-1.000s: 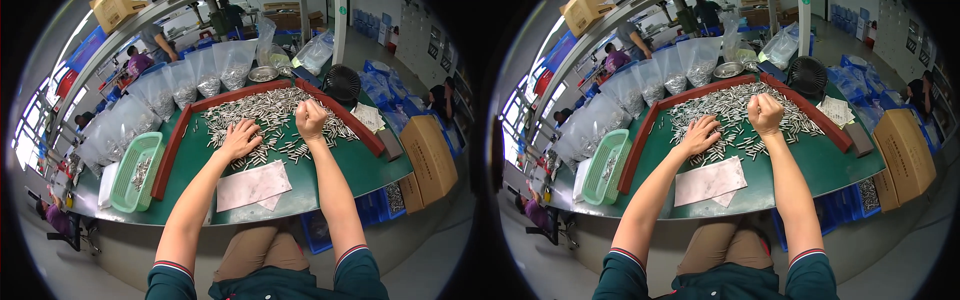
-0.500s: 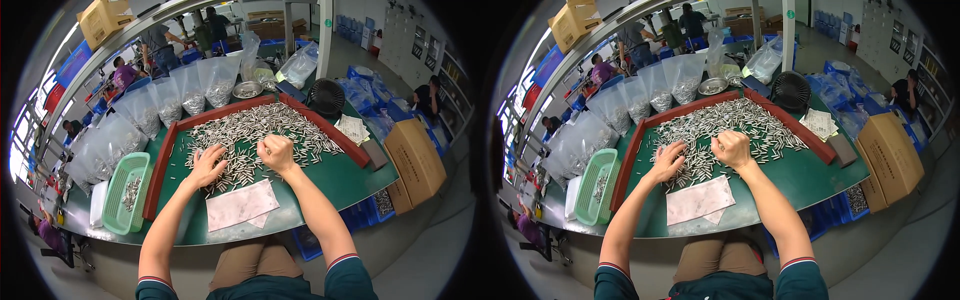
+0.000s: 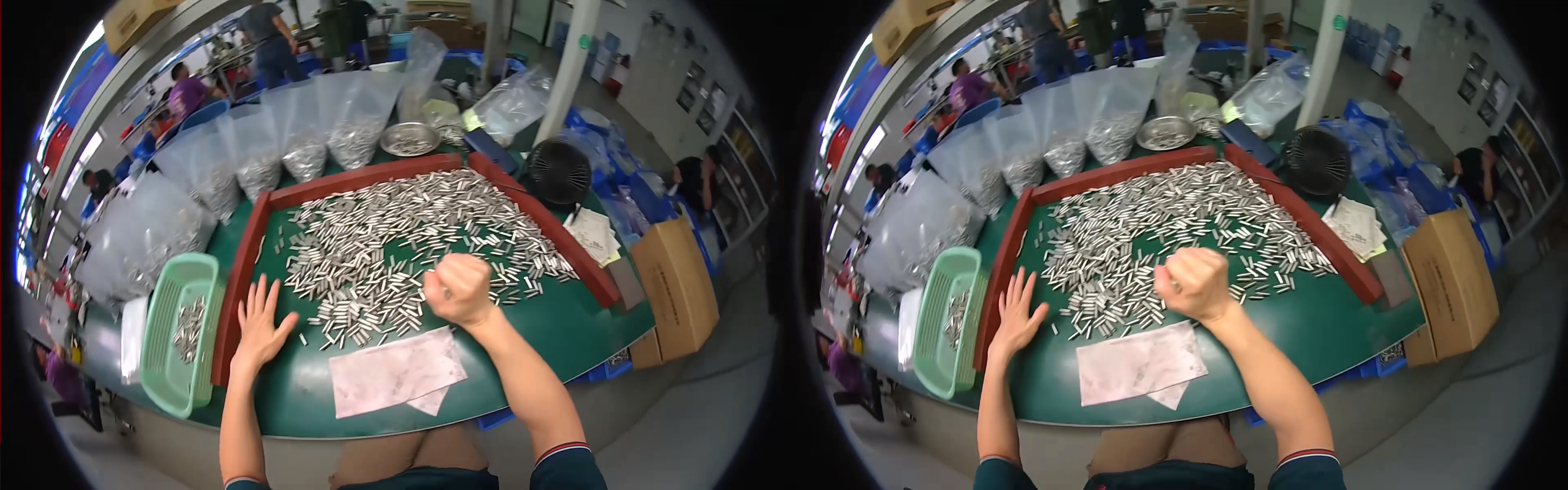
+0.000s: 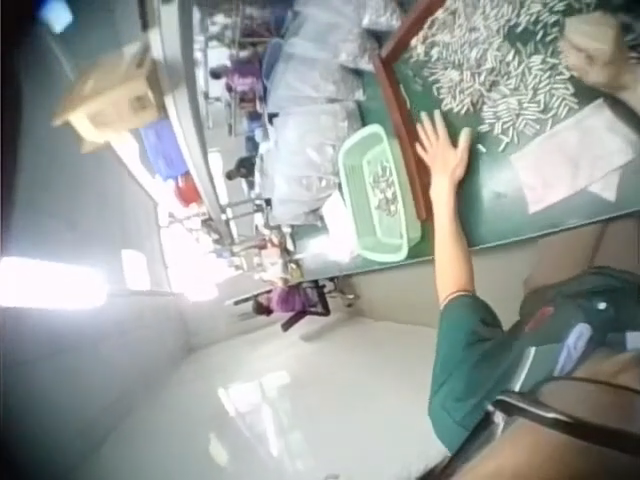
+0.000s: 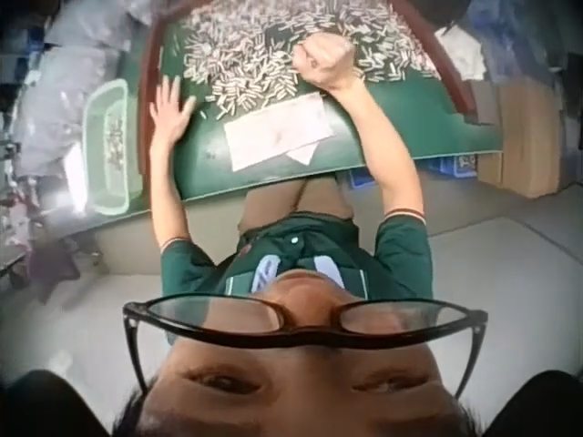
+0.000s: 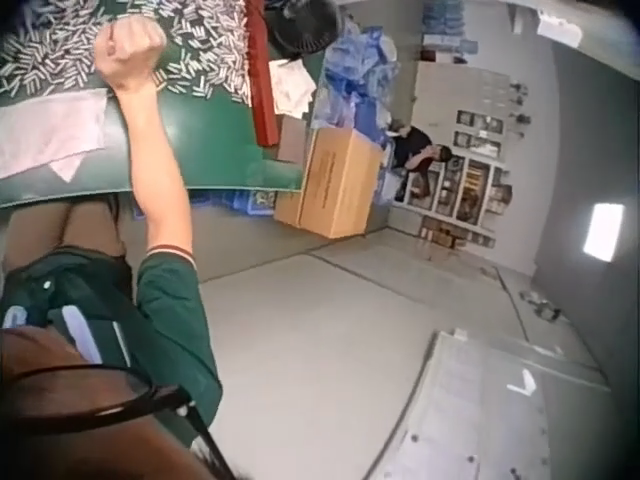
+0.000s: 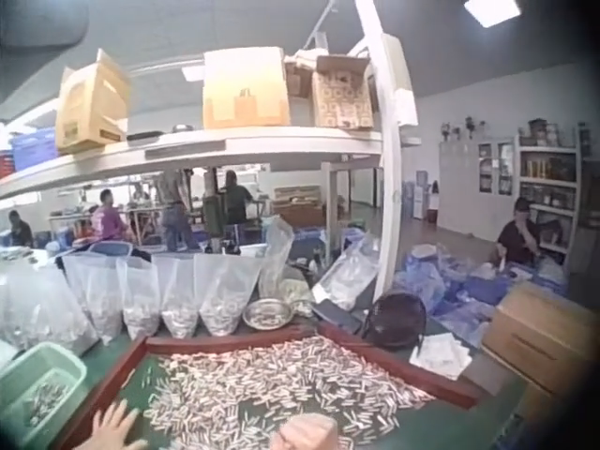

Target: Assembling small cylindrical metal components by hand at a manufacturing workbench.

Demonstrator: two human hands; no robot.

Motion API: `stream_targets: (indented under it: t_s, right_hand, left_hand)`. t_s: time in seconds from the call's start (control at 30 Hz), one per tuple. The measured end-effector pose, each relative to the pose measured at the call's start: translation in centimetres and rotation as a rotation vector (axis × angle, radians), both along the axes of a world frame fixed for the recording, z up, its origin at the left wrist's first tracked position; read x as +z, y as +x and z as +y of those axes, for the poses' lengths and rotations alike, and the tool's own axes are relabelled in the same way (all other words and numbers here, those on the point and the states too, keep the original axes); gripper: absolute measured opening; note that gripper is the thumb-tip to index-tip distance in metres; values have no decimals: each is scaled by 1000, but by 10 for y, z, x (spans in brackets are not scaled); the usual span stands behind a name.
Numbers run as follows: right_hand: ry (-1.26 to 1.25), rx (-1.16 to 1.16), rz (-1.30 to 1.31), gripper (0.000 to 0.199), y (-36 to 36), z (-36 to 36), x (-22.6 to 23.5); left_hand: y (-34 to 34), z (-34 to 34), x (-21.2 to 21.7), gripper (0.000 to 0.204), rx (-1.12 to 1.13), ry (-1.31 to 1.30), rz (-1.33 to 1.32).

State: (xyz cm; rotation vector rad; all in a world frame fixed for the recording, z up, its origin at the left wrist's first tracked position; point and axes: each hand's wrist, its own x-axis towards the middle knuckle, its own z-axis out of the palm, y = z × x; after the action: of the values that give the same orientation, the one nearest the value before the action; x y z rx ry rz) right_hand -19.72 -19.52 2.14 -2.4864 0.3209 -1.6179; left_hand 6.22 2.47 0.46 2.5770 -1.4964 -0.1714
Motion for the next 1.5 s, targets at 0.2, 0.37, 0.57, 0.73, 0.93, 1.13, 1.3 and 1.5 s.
stream_targets:
  t_s: [0.2,0.37,0.57,0.73,0.93,1.13,1.3,1.5]
  right_hand:
    - [42,-2,33,22,-11,-3,-1]
    - [34,5,40,21,-13,-1,-2]
    - [57,48,-11,25,-10,-1,-1]
    - [44,63,-30,25,-2,5,2]
    - [30,15,48,19,-12,4,-1]
    - [41,53,-53,22,-8,6,-1]
    - [32,70,-55,24,-6,11,-1]
    - [28,48,42,19,-6,8,-7]
  left_hand:
    - [-38,-21,1,80,-175,-64,167]
    - [-64,-65,0,81,-220,-85,43]
    - [-79,-101,-12,80,-224,-90,14]
    - [-83,-118,-9,86,-181,-109,79]
    - [-101,-142,-10,69,-267,-102,3]
    - [-98,-95,11,66,-406,-40,12]
    - [-86,-64,-4,74,-242,-49,-3]
    - [-80,-71,-13,67,-387,-99,20]
